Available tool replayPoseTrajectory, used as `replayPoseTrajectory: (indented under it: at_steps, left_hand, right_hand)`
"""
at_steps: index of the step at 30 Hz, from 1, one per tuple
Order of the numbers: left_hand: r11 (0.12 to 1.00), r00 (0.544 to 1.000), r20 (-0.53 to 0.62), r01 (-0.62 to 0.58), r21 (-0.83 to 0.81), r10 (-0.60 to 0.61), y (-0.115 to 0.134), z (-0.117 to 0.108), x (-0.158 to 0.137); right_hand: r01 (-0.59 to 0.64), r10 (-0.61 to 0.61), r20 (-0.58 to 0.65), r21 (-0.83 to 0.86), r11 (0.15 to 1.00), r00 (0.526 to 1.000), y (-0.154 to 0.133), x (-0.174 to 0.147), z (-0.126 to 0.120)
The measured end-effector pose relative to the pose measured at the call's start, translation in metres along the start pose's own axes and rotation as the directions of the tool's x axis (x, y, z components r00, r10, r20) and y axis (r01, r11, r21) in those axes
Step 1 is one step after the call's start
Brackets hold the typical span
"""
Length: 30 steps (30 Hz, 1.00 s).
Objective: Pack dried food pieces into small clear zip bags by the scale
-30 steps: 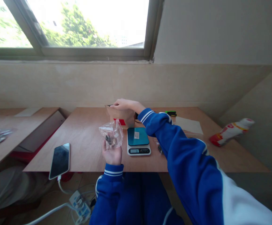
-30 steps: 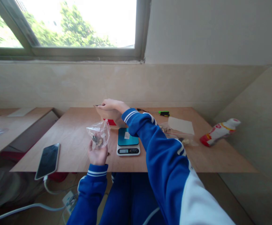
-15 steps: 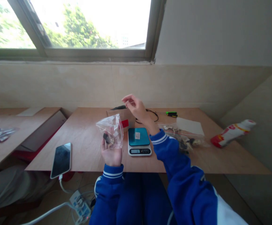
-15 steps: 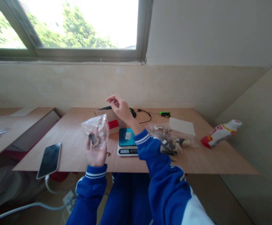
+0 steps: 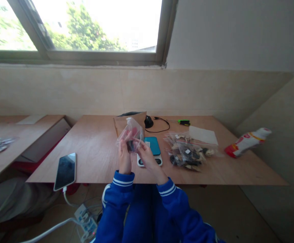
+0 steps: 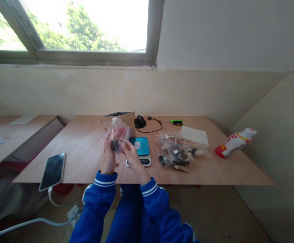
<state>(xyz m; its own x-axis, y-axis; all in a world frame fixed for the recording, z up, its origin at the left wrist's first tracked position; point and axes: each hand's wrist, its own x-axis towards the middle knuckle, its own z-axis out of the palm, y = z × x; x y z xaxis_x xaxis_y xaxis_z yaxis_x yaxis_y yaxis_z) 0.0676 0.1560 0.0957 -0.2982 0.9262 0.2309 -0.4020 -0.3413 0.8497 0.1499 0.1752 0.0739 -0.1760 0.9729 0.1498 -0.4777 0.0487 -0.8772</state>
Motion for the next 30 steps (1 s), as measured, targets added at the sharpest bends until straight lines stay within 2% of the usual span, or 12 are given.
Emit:
replayPoseTrajectory:
  at_steps: [2,4,8,14,19,21,23,25,26,27,29,30]
  left_hand:
    - [0.992,0.998,0.047,-0.047,0.114,0.042,-0.002,-0.003,0.002]
    - [0.985,0.993,0.088,-0.088,0.146,0.076,-0.002,-0.004,0.004]
    - [0.981,0.990,0.100,-0.119,0.154,0.104,-0.002,-0.006,0.006]
    - [0.985,0.998,-0.003,-0.060,0.164,0.062,-0.001,-0.012,0.005]
    - [0.992,0.967,-0.230,-0.092,0.092,0.111,0.014,-0.030,0.012]
    - [0.996,0.936,-0.340,-0.085,0.034,0.092,0.018,-0.049,0.025]
    - [0.998,0.876,-0.478,-0.049,0.040,0.063,0.015,-0.075,0.042]
    - [0.987,0.767,-0.637,0.038,0.153,0.069,0.009,-0.102,0.060]
    - [0.957,0.718,-0.690,0.130,0.260,0.090,0.006,-0.113,0.067]
    - [0.901,0.688,-0.716,0.227,0.369,0.120,0.002,-0.124,0.072]
    - [0.833,0.637,-0.749,0.305,0.461,0.181,-0.004,-0.137,0.076]
    - [0.771,0.623,-0.740,0.332,0.543,0.253,-0.007,-0.141,0.076]
  right_hand:
    - [-0.077,0.080,-0.008,0.173,0.982,0.997,0.008,-0.003,0.000]
    - [-0.137,0.142,0.001,0.266,0.954,0.990,0.012,-0.006,0.001]
    - [-0.211,0.200,0.068,0.288,0.934,0.978,0.011,-0.010,0.004]
    - [-0.227,0.213,0.083,0.238,0.944,0.973,0.010,-0.008,-0.003]
    - [-0.145,0.146,-0.004,0.067,0.987,0.989,-0.014,0.008,-0.022]
    - [-0.076,0.076,-0.042,-0.004,0.997,0.996,-0.034,0.022,-0.029]
    - [0.013,-0.018,-0.058,-0.083,0.996,0.998,-0.058,0.040,-0.032]
    - [0.138,-0.148,-0.040,-0.192,0.972,0.988,-0.082,0.060,-0.029]
    - [0.208,-0.219,-0.012,-0.257,0.944,0.976,-0.093,0.070,-0.026]
    - [0.277,-0.283,0.029,-0.326,0.904,0.959,-0.102,0.081,-0.021]
    - [0.390,-0.375,0.126,-0.446,0.806,0.918,-0.113,0.101,-0.011]
    - [0.429,-0.399,0.170,-0.494,0.756,0.901,-0.116,0.111,-0.007]
